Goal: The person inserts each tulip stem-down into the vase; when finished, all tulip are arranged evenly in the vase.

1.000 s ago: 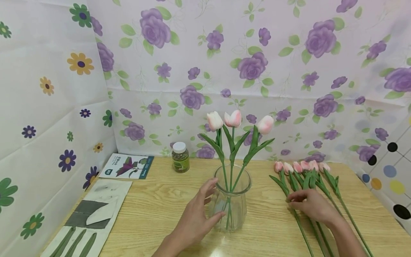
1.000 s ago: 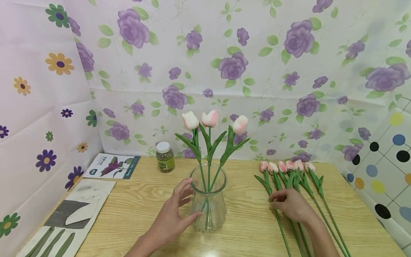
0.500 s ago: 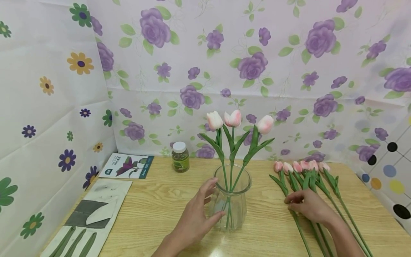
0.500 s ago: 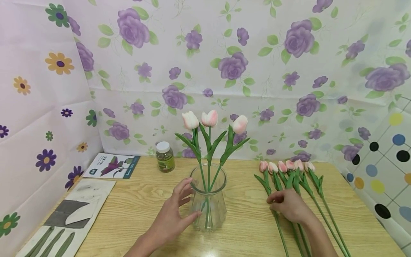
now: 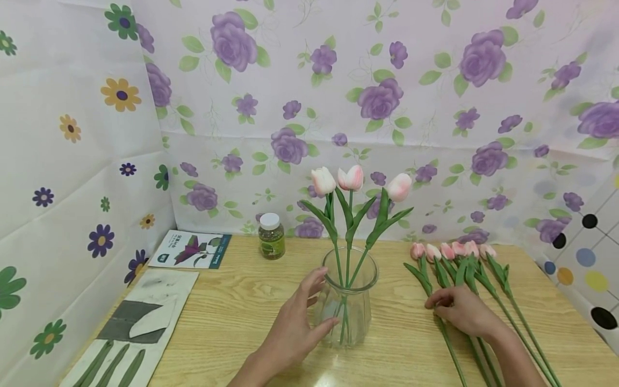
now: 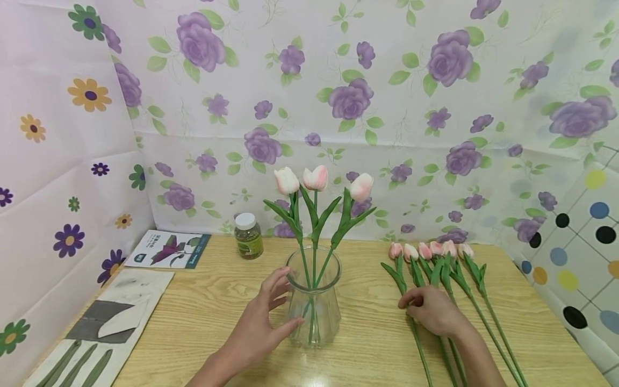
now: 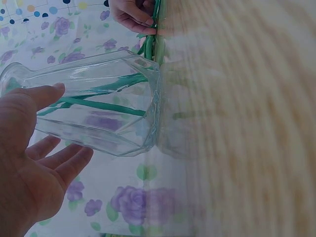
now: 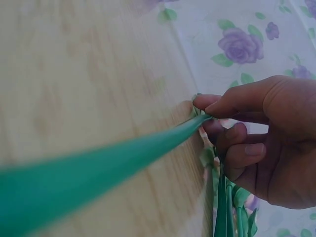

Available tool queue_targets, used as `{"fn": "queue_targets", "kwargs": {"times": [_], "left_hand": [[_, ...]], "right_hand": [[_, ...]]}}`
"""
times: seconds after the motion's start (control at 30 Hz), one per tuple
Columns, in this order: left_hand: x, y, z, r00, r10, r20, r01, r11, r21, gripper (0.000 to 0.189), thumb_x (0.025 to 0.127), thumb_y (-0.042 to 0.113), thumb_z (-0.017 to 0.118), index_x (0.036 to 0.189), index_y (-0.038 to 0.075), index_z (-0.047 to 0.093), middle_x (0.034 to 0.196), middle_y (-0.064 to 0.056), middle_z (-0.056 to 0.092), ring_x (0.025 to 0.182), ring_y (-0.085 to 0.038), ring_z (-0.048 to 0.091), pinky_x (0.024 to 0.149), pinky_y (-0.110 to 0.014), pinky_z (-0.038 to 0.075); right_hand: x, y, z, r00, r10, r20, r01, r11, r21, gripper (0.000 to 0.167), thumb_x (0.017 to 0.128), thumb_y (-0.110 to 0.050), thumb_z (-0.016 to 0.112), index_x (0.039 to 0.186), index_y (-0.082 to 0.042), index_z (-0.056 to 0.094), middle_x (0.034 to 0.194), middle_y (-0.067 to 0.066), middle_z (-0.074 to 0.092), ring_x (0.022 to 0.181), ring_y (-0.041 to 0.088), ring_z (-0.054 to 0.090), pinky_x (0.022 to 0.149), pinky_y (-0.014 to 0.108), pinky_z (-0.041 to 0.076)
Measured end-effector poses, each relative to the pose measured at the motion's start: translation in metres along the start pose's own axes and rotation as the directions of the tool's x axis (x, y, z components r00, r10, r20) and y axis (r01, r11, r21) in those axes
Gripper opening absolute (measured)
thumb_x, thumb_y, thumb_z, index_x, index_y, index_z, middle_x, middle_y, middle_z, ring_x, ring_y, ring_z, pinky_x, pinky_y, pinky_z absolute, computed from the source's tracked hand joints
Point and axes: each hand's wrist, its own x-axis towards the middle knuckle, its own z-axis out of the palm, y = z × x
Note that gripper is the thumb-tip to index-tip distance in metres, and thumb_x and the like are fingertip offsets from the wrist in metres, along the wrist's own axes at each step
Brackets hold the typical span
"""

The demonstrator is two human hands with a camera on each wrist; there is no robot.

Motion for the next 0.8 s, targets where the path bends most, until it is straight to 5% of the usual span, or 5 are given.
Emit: {"fn": "queue_targets", "kwargs": {"times": [0.8], "left_hand": [[0.000,0.000,0.000,1.000,0.003,-0.001,-0.003,1.000,-0.004,0.098,0.090,0.008,0.085,0.165,0.028,0.025,0.157,-0.012,0.052,0.135,-0.032,0.063,0.105,-0.047,0.058]], "right_hand": [[-0.001,-0.018,0.006,0.995,0.000,-0.098,0.002,1.000,0.026,0.024,0.101,-0.016,0.070,0.121,-0.005,0.077,0.111,0.010,0.074,0.085,0.017,0.063,0.060,0.030,0.053]]}}
